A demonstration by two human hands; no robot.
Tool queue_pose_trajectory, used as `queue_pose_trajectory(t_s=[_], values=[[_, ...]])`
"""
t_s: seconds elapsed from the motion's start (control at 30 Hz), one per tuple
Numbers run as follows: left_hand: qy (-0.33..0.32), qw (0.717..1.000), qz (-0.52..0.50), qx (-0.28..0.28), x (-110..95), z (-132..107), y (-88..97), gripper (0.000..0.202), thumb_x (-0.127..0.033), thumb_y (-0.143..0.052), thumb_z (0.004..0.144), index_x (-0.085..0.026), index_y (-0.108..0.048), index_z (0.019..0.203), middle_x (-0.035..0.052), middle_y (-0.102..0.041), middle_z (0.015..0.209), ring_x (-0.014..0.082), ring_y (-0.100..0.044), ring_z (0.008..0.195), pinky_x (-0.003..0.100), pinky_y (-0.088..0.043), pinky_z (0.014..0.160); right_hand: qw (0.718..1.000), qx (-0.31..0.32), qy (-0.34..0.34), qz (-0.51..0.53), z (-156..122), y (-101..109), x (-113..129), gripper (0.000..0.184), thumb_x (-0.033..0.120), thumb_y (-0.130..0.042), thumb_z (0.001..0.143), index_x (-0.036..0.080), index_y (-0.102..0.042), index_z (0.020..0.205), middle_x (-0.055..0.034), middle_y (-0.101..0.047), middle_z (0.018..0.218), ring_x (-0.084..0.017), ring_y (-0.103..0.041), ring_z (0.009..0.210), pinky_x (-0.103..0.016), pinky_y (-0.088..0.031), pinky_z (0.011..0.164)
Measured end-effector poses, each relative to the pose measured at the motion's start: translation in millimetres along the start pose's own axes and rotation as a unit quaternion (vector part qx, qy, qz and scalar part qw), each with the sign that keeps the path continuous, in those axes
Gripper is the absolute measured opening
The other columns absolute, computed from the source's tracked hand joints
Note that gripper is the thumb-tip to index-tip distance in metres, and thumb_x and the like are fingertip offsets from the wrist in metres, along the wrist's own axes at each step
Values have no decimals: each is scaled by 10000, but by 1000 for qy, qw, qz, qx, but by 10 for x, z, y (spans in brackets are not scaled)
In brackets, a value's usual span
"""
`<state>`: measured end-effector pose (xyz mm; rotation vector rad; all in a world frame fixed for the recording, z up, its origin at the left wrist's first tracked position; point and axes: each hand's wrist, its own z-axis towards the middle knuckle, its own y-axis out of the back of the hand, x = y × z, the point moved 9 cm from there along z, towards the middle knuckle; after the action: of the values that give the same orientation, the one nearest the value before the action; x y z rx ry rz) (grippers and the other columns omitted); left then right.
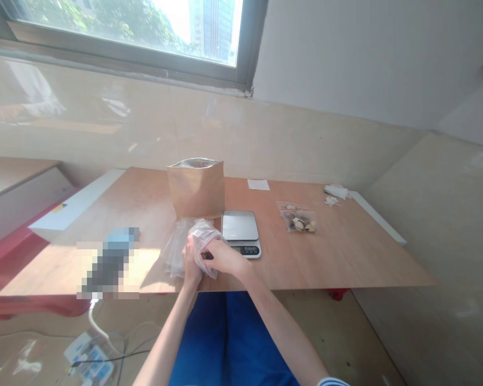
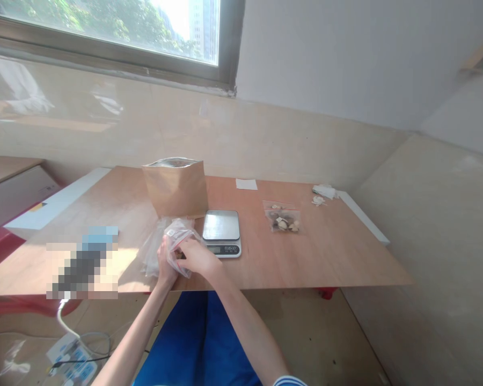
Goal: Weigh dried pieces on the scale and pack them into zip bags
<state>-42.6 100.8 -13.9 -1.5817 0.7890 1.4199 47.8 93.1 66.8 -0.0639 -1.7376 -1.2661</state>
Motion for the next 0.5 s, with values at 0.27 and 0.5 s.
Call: queue_pose_trajectory(t_s=[0.27,0.5], values=[[-65,995,70,-11,-381,-185,-66,453,-566,-325,861,-186,-565,801,-3,-551,624,146,-500,593,264,-420,561,993,-49,4,110,-161,202,-21,84,104,-545,697,174,-591,703,18,-616,736,-126,-552,692,-224,-442,656],[-89,984,151,-6,-630,-206,-19,437,-551,-379,852,-184,-609,795,-39,-449,463,126,-426,439,245,-334,470,922,-152,-22,355,-287,514,-167,302,221,-656,680,200,-635,980,-31,-666,981,-178,-631,883,-295,-500,797]])
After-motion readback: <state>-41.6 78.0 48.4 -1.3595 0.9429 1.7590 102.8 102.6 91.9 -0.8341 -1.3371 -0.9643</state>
